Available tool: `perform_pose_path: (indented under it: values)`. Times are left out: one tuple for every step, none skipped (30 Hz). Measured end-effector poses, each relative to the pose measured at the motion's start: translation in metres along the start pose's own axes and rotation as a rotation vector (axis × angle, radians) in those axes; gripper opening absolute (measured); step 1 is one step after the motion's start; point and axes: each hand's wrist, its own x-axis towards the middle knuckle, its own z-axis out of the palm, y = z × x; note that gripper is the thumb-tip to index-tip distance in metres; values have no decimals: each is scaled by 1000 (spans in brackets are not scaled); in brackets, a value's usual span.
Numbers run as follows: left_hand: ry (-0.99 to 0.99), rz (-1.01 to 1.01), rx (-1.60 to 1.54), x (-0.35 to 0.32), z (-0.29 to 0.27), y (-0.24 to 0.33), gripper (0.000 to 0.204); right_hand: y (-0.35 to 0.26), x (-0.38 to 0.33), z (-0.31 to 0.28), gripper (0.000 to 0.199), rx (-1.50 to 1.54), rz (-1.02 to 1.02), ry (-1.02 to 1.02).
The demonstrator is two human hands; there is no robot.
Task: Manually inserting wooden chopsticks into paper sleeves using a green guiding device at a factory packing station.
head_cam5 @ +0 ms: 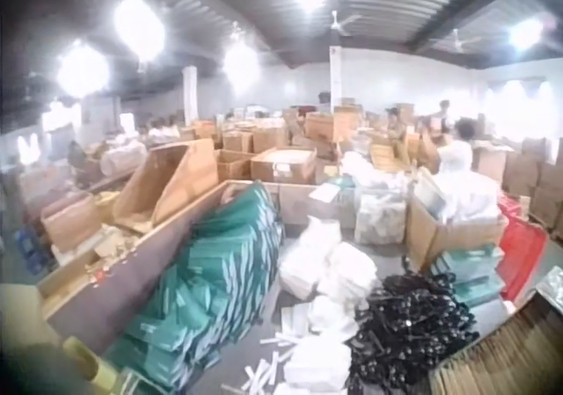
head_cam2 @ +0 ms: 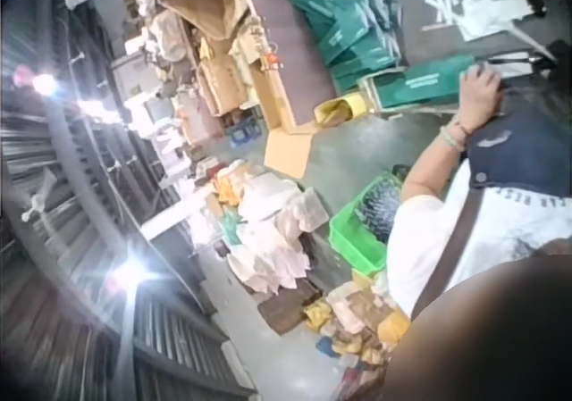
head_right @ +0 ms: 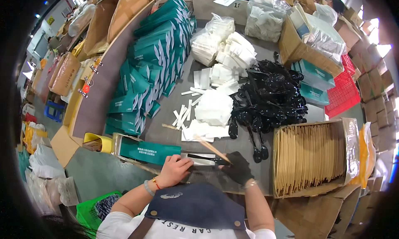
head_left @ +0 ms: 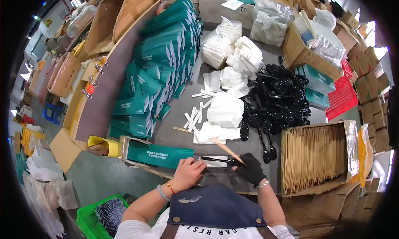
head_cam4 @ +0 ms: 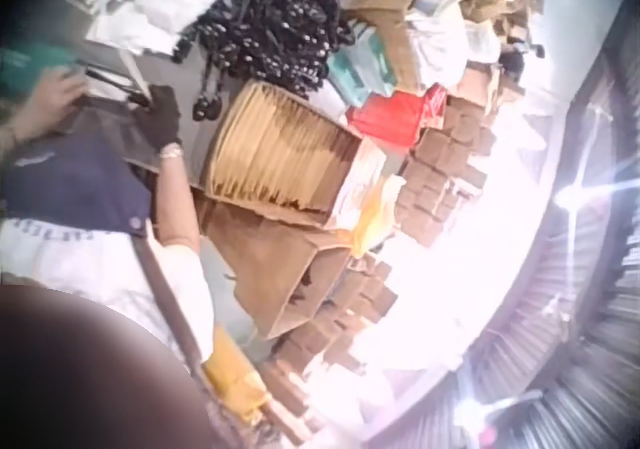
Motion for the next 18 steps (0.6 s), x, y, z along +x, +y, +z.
perform_pose_path:
  values:
    - [7, 7, 36, -3, 1, 1, 51, -10, 3, 8, 46, -49, -2, 11]
    - [16, 14, 74, -6, 1, 1, 51, -16, 6, 14, 45, -100, -5, 23]
    - [17, 10, 71, -8, 0, 1, 51, -13, 8, 21, 48, -67, -54, 38]
    - [9, -5, 76, -9, -3, -1, 51, -16, 7, 20, 48, -70, -53, 35]
    - [1, -21, 85, -10, -7, -4, 52, -22, 5, 17, 46, -140, -58, 53]
    - [1, -25, 84, -11, -13, -8, 52, -26, 5, 16, 44, -210, -62, 72]
    - [18, -41, 27, -11, -21, -12, 51, -21, 6, 17, 44, -210, -62, 68]
    - [36, -55, -33, -11, -26, -16, 50, -14, 3, 14, 42, -276, -122, 77]
    - [65, -82, -64, -11, -27, -22, 57, -9, 1, 12, 40, -341, -182, 86]
    - [65, -83, -69, -8, -29, -26, 57, -6, 1, 11, 40, -344, -179, 82]
    - [39, -103, -25, -4, -31, -30, 62, -6, 4, 8, 40, -469, -225, 41]
    - [14, -122, 18, -2, -33, -33, 67, -6, 6, 6, 39, -594, -272, 0]
    - [-2, -111, 1, -3, -30, -36, 72, -5, 6, 7, 39, -595, -272, -3]
    - [-1, -111, -1, -2, -29, -39, 72, -3, 7, 9, 40, -643, -273, -26]
    - [-4, -96, -33, -1, -29, -40, 73, -2, 8, 11, 40, -689, -274, -49]
    - [-7, -81, -64, 0, -27, -41, 73, -3, 12, 16, 40, -690, -272, -50]
    - [-10, -80, -68, 2, -22, -39, 73, -8, 16, 26, 39, -581, -314, -44]
    - [-8, -75, -93, 8, -15, -32, 75, -13, 19, 37, 39, -472, -355, -35]
